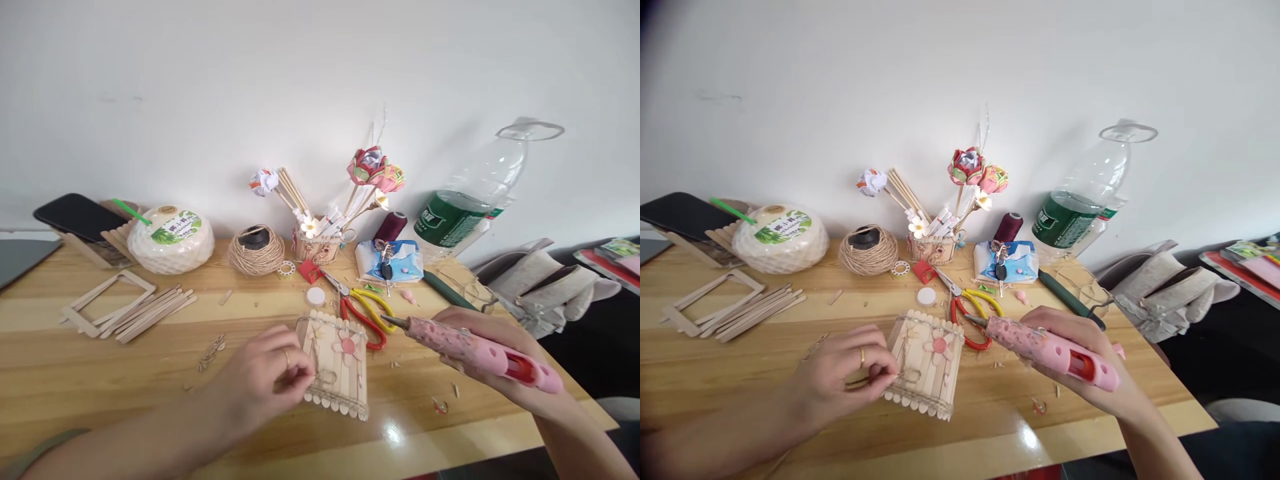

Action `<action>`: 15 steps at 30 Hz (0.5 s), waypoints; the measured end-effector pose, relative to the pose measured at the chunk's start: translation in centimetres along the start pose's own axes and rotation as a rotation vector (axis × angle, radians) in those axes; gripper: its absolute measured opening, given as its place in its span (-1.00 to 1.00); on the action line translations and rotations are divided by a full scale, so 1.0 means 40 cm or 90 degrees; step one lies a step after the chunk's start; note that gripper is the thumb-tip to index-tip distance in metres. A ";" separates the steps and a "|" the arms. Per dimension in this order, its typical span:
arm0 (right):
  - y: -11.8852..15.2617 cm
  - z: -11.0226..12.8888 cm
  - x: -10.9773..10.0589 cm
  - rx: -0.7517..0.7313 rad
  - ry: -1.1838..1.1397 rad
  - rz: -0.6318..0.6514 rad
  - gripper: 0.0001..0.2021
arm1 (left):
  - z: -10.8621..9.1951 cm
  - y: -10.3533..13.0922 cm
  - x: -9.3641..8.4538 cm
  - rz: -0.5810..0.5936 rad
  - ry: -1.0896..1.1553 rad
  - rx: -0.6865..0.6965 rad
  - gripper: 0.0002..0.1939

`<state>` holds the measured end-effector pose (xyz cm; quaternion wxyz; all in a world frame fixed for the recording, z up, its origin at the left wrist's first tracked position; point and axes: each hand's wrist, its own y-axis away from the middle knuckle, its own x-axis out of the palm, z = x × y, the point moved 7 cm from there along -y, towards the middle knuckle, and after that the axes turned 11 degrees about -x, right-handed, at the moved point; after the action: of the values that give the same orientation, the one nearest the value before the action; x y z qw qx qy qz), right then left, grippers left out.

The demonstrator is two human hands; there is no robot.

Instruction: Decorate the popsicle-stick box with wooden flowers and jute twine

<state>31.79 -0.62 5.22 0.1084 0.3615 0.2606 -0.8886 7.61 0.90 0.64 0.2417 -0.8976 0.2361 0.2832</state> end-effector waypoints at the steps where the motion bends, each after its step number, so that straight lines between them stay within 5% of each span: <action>1: 0.002 0.004 0.005 -0.013 -0.006 0.021 -0.77 | -0.007 -0.010 0.012 0.006 -0.003 0.000 -0.84; 8: 0.020 0.038 0.008 -0.089 -0.016 0.116 -0.80 | -0.037 -0.064 0.085 0.021 0.013 -0.027 -0.83; 15: 0.058 0.018 -0.010 -0.041 -0.061 0.145 -0.58 | -0.066 -0.093 0.144 0.063 0.029 -0.074 -0.84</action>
<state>32.53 -2.98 5.06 0.2324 0.3419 0.2408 -0.8781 14.92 0.62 0.07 0.1691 -0.9034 0.2690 0.2878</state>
